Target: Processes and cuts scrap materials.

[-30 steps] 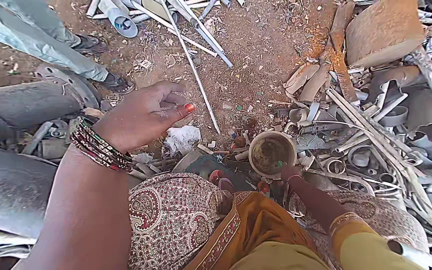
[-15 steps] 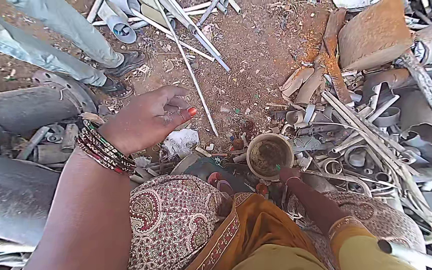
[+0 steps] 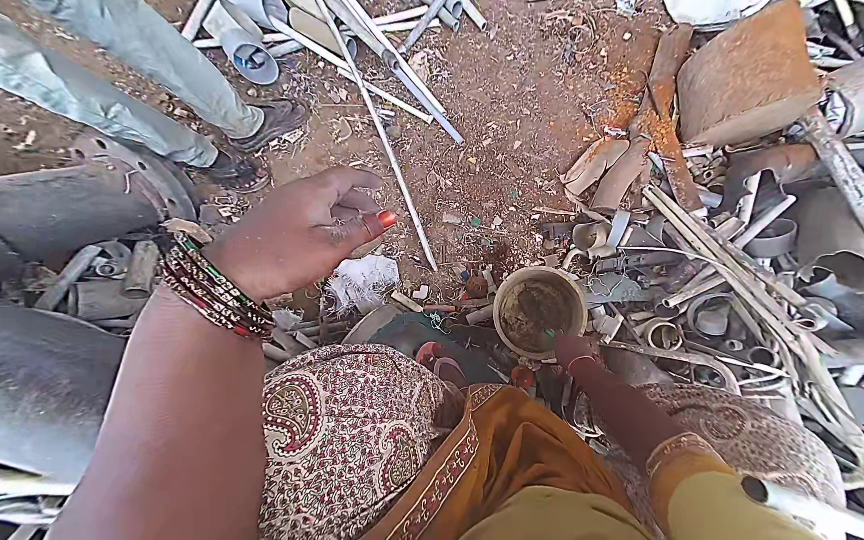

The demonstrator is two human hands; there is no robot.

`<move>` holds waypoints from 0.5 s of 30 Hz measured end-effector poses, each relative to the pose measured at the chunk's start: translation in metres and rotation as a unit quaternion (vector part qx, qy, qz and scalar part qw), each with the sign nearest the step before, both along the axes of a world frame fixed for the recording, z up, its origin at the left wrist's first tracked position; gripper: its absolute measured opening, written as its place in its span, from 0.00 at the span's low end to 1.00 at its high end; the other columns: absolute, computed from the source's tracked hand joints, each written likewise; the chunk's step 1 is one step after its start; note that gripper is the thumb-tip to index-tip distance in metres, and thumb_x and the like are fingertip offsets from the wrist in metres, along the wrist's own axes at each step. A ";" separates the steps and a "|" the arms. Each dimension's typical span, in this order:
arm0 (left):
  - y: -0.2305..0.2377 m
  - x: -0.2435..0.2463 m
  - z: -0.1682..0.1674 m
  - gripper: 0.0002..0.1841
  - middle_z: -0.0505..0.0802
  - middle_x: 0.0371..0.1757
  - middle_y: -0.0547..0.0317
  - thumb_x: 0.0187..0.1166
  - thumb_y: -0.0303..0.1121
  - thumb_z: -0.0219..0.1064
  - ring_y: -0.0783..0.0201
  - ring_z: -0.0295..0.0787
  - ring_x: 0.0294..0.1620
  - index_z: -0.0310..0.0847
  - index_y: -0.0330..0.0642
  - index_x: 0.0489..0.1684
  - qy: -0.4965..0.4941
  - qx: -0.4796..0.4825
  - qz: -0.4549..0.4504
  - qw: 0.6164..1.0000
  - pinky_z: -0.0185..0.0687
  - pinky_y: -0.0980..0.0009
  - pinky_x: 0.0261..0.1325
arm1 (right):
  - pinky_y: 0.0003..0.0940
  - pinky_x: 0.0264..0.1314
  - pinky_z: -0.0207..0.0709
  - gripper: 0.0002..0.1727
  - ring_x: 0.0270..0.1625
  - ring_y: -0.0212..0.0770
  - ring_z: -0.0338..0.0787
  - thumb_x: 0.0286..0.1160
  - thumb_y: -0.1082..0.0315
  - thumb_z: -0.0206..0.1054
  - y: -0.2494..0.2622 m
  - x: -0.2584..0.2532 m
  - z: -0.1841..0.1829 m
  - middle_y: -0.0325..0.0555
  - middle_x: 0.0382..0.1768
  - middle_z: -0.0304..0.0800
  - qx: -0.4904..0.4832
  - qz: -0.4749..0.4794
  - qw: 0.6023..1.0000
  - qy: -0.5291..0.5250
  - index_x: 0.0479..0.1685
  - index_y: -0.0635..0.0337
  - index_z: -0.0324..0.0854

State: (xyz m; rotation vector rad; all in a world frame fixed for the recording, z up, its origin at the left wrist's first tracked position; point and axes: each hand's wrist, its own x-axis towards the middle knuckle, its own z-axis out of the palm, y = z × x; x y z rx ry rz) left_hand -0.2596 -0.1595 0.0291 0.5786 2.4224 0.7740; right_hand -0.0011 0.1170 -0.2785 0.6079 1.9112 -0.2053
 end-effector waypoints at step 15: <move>-0.016 0.003 0.004 0.27 0.88 0.68 0.39 0.88 0.42 0.61 0.45 0.86 0.66 0.69 0.37 0.82 0.013 0.004 0.000 1.000 0.76 0.41 0.69 | 0.63 0.68 0.79 0.38 0.71 0.65 0.86 0.87 0.64 0.53 -0.042 0.021 -0.003 0.65 0.71 0.84 0.023 -0.021 0.999 -0.026 0.97 0.53 0.45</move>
